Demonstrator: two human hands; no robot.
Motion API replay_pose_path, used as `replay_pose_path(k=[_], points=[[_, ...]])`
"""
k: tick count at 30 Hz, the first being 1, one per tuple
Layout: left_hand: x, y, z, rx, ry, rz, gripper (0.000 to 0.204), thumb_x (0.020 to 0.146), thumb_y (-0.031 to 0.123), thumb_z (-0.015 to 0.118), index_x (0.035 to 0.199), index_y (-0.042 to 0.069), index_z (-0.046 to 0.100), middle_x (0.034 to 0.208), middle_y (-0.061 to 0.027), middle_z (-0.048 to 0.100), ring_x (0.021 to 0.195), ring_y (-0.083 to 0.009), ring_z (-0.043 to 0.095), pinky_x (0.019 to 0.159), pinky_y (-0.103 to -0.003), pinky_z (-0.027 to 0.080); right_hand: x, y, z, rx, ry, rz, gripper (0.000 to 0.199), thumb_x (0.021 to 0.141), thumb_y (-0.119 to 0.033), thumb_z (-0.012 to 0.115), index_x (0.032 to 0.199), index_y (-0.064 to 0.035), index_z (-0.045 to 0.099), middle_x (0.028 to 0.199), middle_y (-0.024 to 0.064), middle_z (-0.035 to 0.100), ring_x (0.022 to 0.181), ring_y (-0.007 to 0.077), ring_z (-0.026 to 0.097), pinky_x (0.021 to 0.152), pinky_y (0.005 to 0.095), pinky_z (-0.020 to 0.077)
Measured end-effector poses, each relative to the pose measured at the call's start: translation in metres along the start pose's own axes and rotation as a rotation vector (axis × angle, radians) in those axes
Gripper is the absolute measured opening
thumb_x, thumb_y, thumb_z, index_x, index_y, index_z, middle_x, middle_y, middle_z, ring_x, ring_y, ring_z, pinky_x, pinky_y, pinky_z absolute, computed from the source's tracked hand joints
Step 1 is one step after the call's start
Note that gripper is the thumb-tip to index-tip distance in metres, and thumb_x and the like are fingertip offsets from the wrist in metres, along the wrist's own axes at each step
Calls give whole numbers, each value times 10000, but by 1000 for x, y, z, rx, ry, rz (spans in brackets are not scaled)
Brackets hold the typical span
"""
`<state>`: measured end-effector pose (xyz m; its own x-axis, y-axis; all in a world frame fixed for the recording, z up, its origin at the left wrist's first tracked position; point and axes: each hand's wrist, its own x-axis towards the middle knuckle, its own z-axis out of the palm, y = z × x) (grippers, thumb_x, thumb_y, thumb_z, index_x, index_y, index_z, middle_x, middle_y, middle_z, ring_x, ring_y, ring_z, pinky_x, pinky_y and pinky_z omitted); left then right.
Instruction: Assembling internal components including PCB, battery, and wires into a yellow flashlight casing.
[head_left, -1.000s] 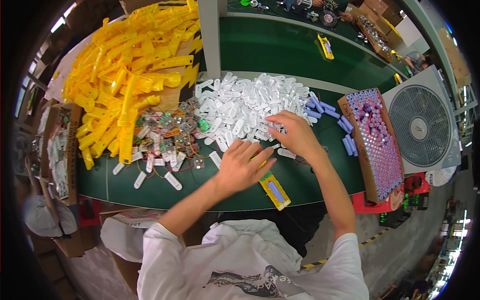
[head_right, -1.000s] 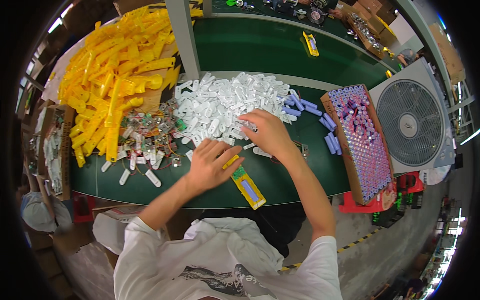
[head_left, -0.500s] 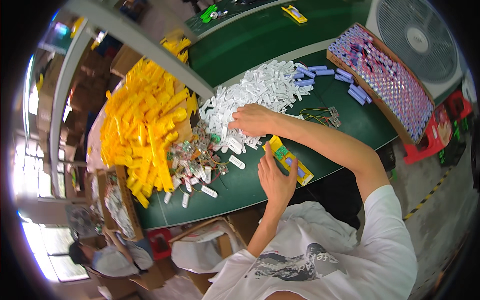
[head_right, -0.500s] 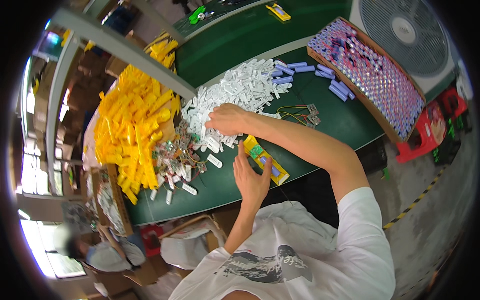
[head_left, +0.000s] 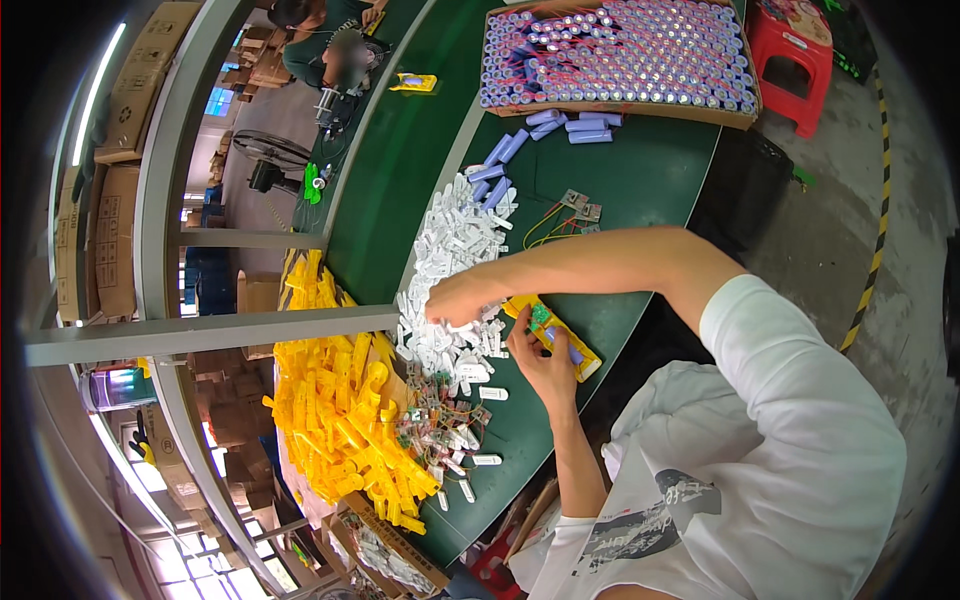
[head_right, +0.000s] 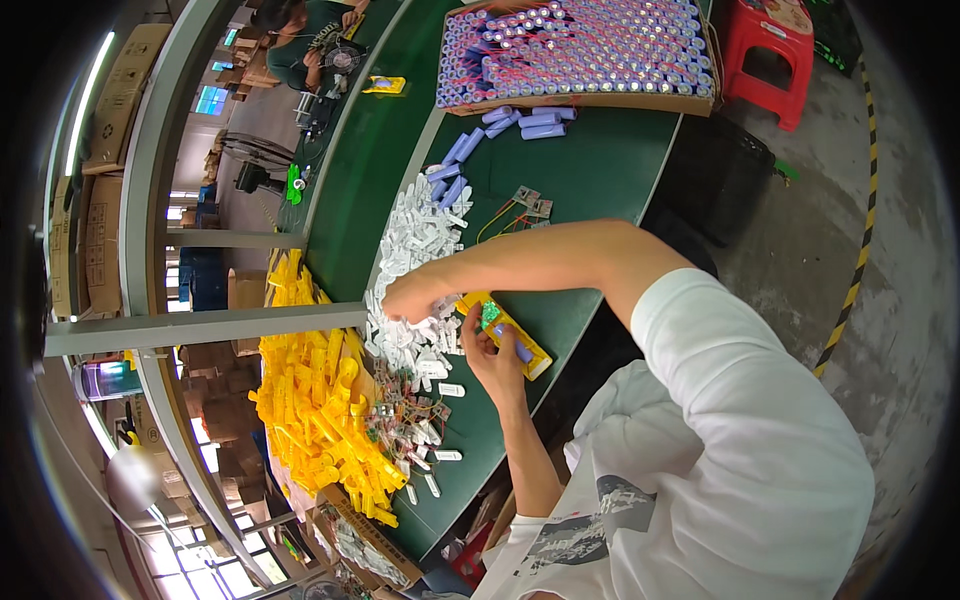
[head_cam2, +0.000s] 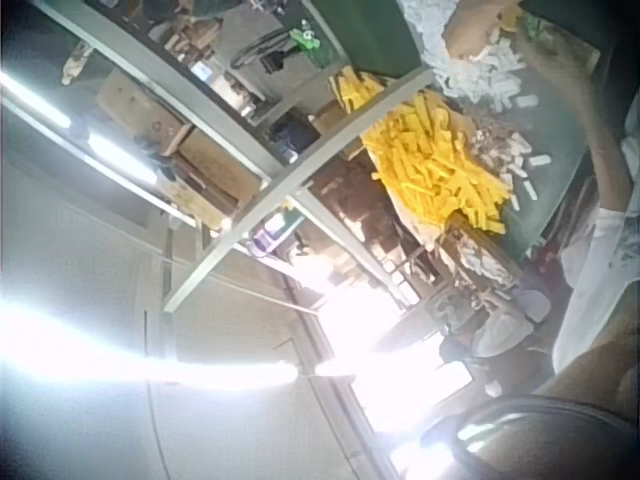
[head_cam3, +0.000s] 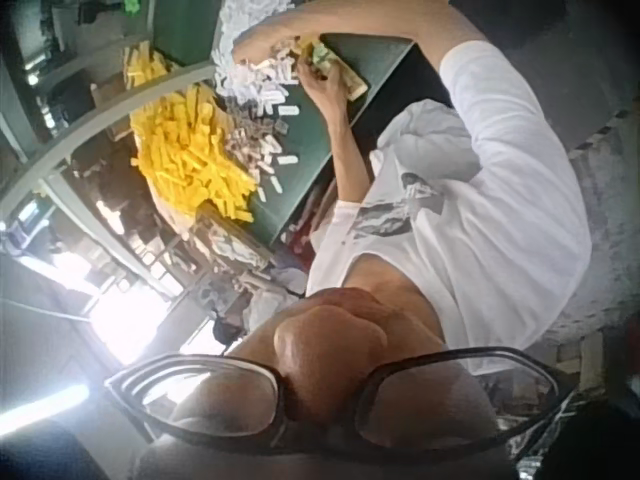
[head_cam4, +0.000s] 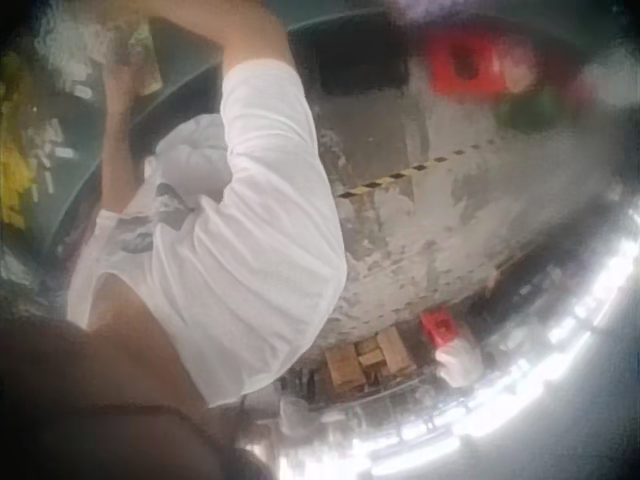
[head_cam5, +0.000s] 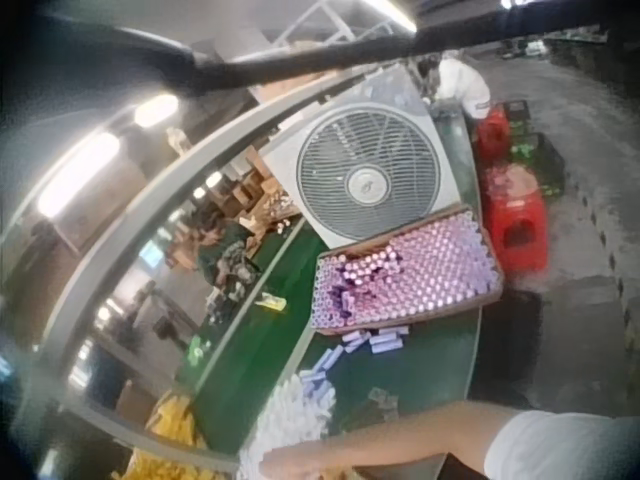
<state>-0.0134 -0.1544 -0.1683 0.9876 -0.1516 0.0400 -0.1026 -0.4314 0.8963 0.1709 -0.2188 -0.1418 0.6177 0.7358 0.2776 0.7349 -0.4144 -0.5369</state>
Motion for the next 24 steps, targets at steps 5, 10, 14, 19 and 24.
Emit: replay_pose_path(k=[5, 10, 14, 19, 24], points=[[15, 10, -8, -250, -143, -27, 465, 836, -29, 567, 1288, -1, 462, 995, -75, 551, 858, -115, 541, 751, -239, 448, -37, -5, -17, 257, 203, 75, 328, 795, -104, 546, 1086, -13, 667, 881, 192, 693, 787, 318, 662, 705, 395, 515], [29, 4, -10, -240, -81, 20, 215, 940, 54, 530, 1148, 22, 489, 936, -64, 540, 836, -121, 555, 760, -255, 463, -147, -27, -28, 633, 608, 302, 151, 889, -97, 591, 1003, 2, 591, 877, 81, 658, 760, 136, 625, 684, 292, 499], [32, 9, 9, -338, -158, -45, 165, 982, 124, 508, 1117, 37, 471, 932, -72, 544, 791, -125, 591, 669, -268, 508, -196, -55, -6, 560, 790, 613, 132, 884, -80, 607, 961, 18, 566, 821, 77, 653, 712, 133, 626, 643, 291, 495], [32, 15, 24, -431, -218, 6, 167, 991, 137, 496, 1128, 52, 452, 937, -81, 561, 718, -122, 595, 589, -257, 515, -188, -74, 7, 417, 820, 671, 166, 892, -73, 591, 1016, 35, 571, 711, 86, 638, 609, 158, 622, 563, 317, 482], [29, 5, 21, -638, -197, -1, 115, 1007, 140, 456, 1101, 75, 440, 927, -79, 558, 712, -115, 564, 598, -257, 496, -188, -75, 8, 1082, 686, 670, 320, 943, -134, 571, 1202, 52, 553, 754, 22, 622, 672, 88, 600, 588, 244, 470]])
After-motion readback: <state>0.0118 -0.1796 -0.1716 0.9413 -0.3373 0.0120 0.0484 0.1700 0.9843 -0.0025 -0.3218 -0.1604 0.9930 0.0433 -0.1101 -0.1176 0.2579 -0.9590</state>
